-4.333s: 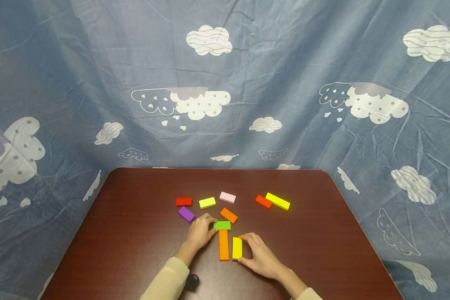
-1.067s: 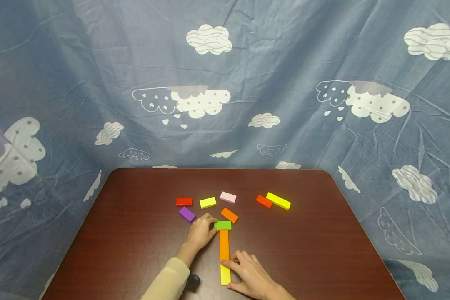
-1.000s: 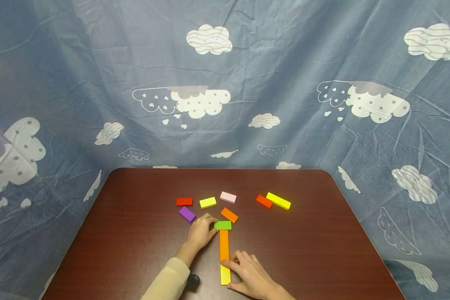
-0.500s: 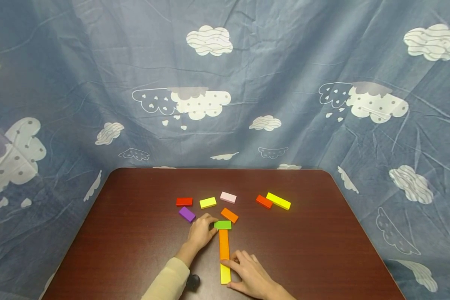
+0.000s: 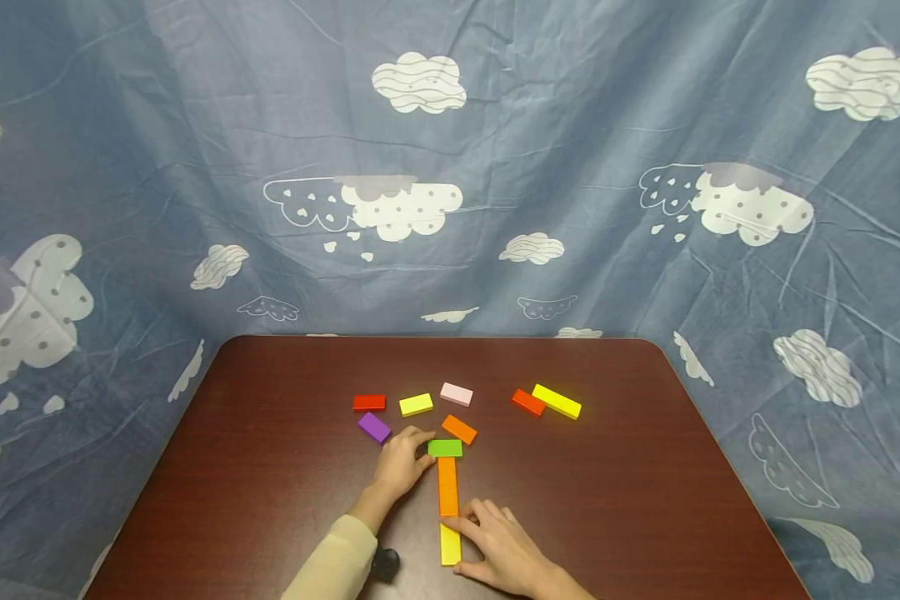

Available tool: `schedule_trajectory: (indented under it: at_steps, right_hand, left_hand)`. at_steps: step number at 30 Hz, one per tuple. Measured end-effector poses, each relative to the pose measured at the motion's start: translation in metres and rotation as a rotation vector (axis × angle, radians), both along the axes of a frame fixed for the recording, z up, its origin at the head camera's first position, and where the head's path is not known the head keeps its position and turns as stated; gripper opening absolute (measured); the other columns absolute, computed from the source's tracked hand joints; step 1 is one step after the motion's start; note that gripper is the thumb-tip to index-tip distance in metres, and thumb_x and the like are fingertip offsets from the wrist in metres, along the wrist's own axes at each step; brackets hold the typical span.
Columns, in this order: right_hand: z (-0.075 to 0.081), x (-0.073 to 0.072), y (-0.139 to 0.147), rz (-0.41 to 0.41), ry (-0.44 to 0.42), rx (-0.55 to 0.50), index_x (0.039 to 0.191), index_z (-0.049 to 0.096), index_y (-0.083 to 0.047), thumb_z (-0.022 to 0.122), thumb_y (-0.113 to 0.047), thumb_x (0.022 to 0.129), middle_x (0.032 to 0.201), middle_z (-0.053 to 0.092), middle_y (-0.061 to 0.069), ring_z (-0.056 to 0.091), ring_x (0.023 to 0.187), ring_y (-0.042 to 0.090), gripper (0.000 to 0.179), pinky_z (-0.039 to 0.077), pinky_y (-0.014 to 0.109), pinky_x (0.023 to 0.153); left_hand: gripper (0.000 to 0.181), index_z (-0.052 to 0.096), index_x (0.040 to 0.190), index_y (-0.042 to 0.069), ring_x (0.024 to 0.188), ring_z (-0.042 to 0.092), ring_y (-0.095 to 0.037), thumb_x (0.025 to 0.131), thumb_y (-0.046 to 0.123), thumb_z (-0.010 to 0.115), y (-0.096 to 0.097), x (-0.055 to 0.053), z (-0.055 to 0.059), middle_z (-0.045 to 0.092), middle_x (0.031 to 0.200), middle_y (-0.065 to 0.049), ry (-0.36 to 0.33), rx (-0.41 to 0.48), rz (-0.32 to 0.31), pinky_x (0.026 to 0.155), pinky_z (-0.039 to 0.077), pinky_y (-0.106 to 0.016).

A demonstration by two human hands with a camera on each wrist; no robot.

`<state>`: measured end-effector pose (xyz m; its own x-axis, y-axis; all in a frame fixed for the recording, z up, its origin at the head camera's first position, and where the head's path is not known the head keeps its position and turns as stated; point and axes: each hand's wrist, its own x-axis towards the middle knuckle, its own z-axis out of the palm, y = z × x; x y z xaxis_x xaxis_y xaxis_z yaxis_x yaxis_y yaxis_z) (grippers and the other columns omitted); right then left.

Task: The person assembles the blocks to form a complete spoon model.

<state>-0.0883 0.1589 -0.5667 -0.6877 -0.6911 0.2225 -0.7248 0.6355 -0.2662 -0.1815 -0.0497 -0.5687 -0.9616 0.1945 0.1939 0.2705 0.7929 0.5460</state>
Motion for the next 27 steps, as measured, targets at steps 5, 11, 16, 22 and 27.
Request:
schedule_trajectory:
  at_steps: [5, 11, 16, 22, 27]
  right_hand:
    - [0.000, -0.001, 0.003, 0.008, -0.004, -0.029, 0.128, 0.054, -0.026, 0.065, -0.052, 0.078, 0.105, 0.049, -0.010, 0.046, 0.088, 0.005, 0.058, 0.032, 0.018, 0.064]
    - [0.001, -0.006, 0.010, 0.000, -0.041, -0.073, 0.129, 0.052, -0.021, 0.069, -0.041, 0.079, 0.110, 0.050, -0.008, 0.051, 0.094, 0.007, 0.055, 0.046, 0.026, 0.070]
    - [0.001, -0.011, 0.016, -0.064, -0.065, -0.075, 0.129, 0.052, -0.021, 0.069, -0.037, 0.080, 0.112, 0.050, -0.009, 0.052, 0.097, 0.007, 0.054, 0.049, 0.032, 0.075]
    - [0.000, -0.018, 0.020, -0.096, -0.071, -0.111, 0.128, 0.052, -0.020, 0.071, -0.032, 0.079, 0.112, 0.051, -0.009, 0.053, 0.098, 0.009, 0.053, 0.050, 0.036, 0.078]
    - [-0.003, -0.023, 0.022, -0.107, -0.050, -0.152, 0.125, 0.054, -0.018, 0.074, -0.029, 0.077, 0.111, 0.052, -0.008, 0.053, 0.098, 0.009, 0.054, 0.050, 0.035, 0.079]
  left_hand:
    - [0.043, 0.065, 0.115, 0.011, 0.079, 0.059, -0.013, 0.075, 0.022, 0.076, -0.004, 0.004, 0.001, 0.062, 0.108, -0.003, 0.026, 0.040, 0.005, 0.071, 0.050, -0.030]
    - [0.042, 0.065, 0.111, 0.012, 0.085, 0.059, -0.014, 0.073, 0.027, 0.077, -0.008, 0.017, 0.003, 0.062, 0.107, 0.000, 0.105, 0.015, -0.054, 0.072, 0.050, -0.032]
    - [0.047, 0.065, 0.111, 0.013, 0.100, 0.054, -0.018, 0.071, 0.036, 0.077, -0.011, 0.032, 0.007, 0.061, 0.113, 0.002, 0.179, -0.091, -0.130, 0.084, 0.047, -0.035]
    - [0.065, 0.060, 0.122, 0.011, 0.118, 0.045, -0.023, 0.070, 0.048, 0.073, -0.010, 0.045, 0.011, 0.055, 0.128, -0.001, 0.163, -0.188, -0.244, 0.096, 0.038, -0.043]
    - [0.084, 0.050, 0.132, 0.010, 0.128, 0.037, -0.029, 0.067, 0.059, 0.070, -0.007, 0.052, 0.008, 0.045, 0.140, -0.002, 0.132, -0.249, -0.274, 0.101, 0.033, -0.046]
